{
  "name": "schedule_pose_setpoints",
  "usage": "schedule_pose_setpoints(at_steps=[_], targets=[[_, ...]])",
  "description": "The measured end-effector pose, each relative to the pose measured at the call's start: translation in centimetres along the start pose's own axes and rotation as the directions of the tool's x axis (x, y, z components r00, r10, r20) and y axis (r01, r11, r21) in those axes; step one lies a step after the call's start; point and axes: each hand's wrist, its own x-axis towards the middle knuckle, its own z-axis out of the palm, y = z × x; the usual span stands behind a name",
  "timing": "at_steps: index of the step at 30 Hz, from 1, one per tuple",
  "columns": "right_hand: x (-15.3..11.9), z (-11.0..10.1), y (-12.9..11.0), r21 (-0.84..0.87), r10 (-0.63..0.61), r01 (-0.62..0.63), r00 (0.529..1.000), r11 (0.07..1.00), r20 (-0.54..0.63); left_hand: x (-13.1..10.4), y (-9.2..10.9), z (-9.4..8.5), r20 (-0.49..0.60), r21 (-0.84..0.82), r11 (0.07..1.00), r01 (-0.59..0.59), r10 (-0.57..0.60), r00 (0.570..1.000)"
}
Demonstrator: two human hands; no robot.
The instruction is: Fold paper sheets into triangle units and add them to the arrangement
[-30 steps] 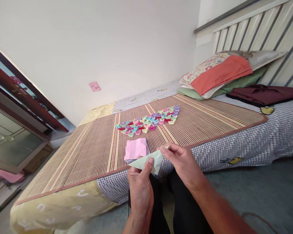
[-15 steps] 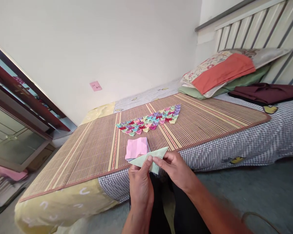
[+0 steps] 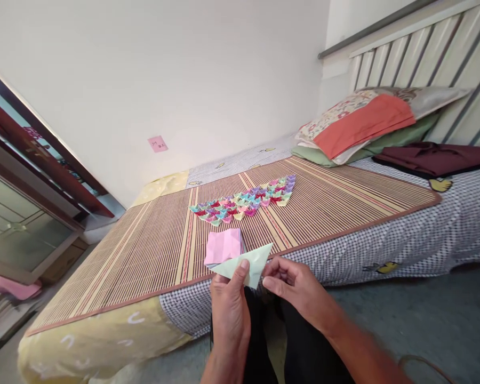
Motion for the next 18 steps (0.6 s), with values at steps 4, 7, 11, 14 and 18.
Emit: schedule_pose_setpoints(at_steps=[4, 7, 11, 14, 18], targets=[[0.7, 1.6, -0.7, 0.123, -0.013, 0.033, 0.987, 0.992, -0.161, -0.9, -0.4, 0.3, 0.023, 0.042, 0.998, -0.038, 0.037, 0.999], [0.7, 2.7, -0.8, 0.138, -0.027, 0.071, 0.955, 0.988, -0.295, -1.5, -0.6, 0.0, 0.055, 0.064, 0.996, -0.058, 0.055, 0.997], [0.6, 1.8, -0.9, 0.145, -0.092, 0.162, 0.913, 0.976, -0.397, -1.6, -0.6, -0.5, 0.113, 0.066, 0.995, -0.073, 0.065, 0.992], [0.7, 0.1, -1.0, 0.145, -0.108, 0.198, 0.873, 0.969, -0.475, -1.2, -0.3, -0.8, 0.126, 0.058, 0.993, -0.104, 0.096, 0.987], [0.9, -0.8, -1.2, 0.196, -0.073, 0.163, 0.914, 0.967, -0.399, -0.4, 0.7, -0.8, 0.13, 0.067, 0.982, -0.176, 0.166, 0.978]])
